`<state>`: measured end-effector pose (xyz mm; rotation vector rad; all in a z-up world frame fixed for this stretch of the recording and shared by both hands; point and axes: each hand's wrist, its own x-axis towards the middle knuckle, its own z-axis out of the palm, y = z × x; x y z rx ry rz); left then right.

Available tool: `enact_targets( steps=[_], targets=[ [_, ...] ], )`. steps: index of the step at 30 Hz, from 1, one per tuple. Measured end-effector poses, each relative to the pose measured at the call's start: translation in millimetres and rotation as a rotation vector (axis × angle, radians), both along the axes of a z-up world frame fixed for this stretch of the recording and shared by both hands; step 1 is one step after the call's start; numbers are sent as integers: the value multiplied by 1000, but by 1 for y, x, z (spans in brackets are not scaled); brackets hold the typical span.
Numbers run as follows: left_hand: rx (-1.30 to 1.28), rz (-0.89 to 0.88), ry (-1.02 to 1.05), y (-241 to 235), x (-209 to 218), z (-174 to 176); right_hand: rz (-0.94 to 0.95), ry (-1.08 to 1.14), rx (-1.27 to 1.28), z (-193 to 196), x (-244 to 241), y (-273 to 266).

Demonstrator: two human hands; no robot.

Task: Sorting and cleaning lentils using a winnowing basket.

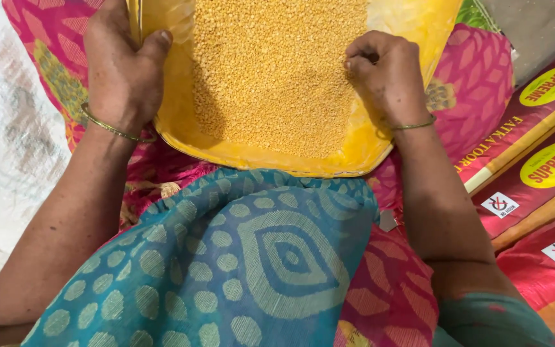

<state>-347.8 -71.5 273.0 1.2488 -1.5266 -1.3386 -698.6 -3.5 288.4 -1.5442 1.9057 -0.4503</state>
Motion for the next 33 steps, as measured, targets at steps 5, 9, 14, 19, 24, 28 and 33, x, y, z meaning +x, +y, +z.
enact_targets(
  steps=[5,9,14,19,24,28,33],
  targets=[
    [-32,3,62,1,0,-2,113,47,-7,-9,-3,-1],
    [-3,34,-42,6,5,-17,226,141,-34,-19,-12,-6],
    [24,83,-15,4,2,-11,101,-95,-3,-52,-120,-27],
    [3,107,-131,9,4,-28,41,52,-105,-22,-133,-36],
    [-35,139,-201,9,2,-48,-52,27,-63,-25,-97,-55],
    [-88,127,-256,9,1,-52,-96,-305,145,-52,-56,-75],
    [-100,130,-319,8,2,-60,427,-101,103,-45,30,-94]
  ],
)
